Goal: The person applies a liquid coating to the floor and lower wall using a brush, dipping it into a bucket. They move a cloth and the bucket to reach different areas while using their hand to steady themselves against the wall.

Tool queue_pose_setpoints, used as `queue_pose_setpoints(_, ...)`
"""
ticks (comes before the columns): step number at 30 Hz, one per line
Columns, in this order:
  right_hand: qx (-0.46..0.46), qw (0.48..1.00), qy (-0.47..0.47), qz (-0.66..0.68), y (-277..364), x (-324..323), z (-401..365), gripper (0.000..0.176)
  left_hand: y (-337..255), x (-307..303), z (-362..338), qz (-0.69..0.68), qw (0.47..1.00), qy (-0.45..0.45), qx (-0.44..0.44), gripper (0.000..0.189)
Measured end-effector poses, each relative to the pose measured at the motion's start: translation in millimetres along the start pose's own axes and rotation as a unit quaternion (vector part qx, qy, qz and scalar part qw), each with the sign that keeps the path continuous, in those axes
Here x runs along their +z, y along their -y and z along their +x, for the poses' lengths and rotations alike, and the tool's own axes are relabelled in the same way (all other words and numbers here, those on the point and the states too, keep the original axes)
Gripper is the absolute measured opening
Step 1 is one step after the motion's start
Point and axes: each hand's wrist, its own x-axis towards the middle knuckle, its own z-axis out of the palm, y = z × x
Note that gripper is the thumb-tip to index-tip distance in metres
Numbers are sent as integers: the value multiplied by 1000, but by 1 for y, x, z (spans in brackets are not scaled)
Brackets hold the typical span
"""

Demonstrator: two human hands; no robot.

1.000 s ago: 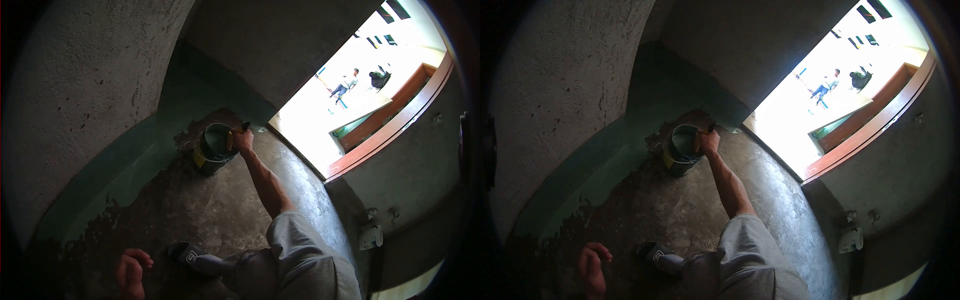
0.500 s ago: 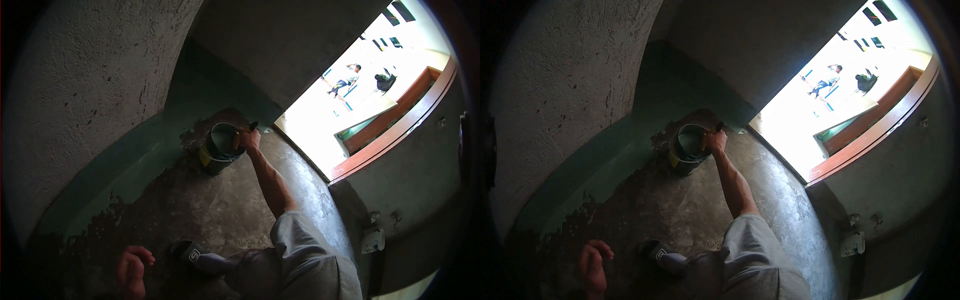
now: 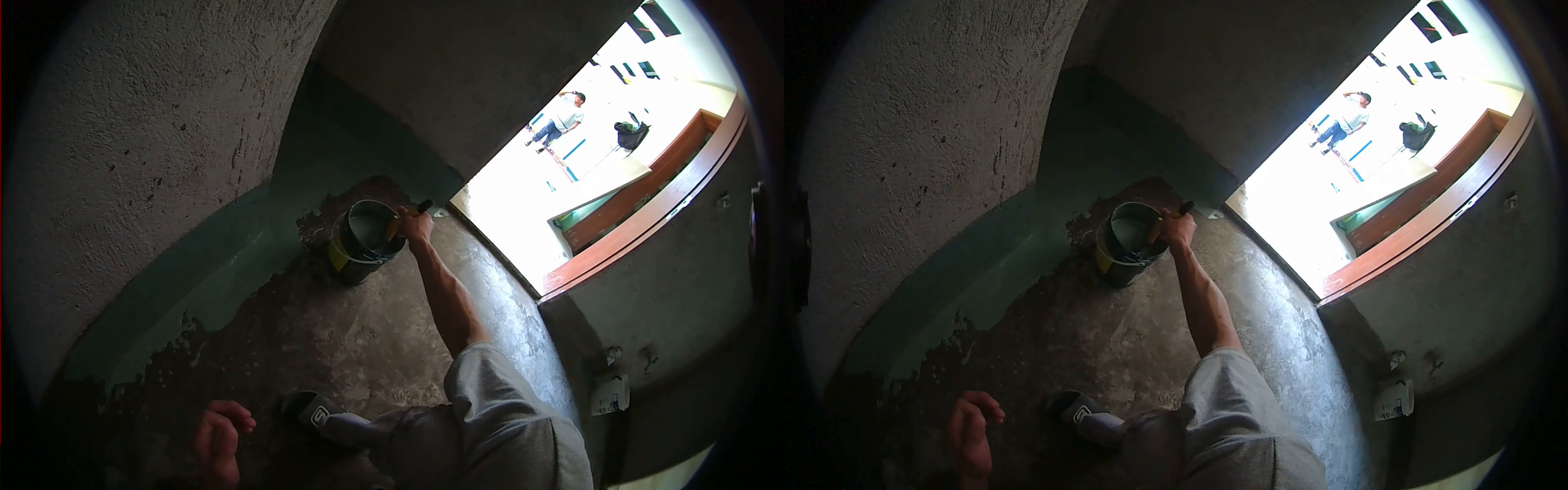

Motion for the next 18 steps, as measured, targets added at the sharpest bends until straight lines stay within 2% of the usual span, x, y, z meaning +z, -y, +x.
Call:
queue_pose_setpoints(1, -7, 1000, -20, -4, -2, 2, 2, 40, 2, -1, 0, -1, 1000, 0, 2, 22)
queue_pose_setpoints(7, 16, 1000, 16, 21, 1, -6, 1, 39, 1, 0, 0, 4, 1000, 0, -2, 23)
queue_pose_setpoints(18, -19, 1000, -11, -4, -16, 2, 12, 39, 0, 1, 0, 6, 1000, -2, -7, 27)
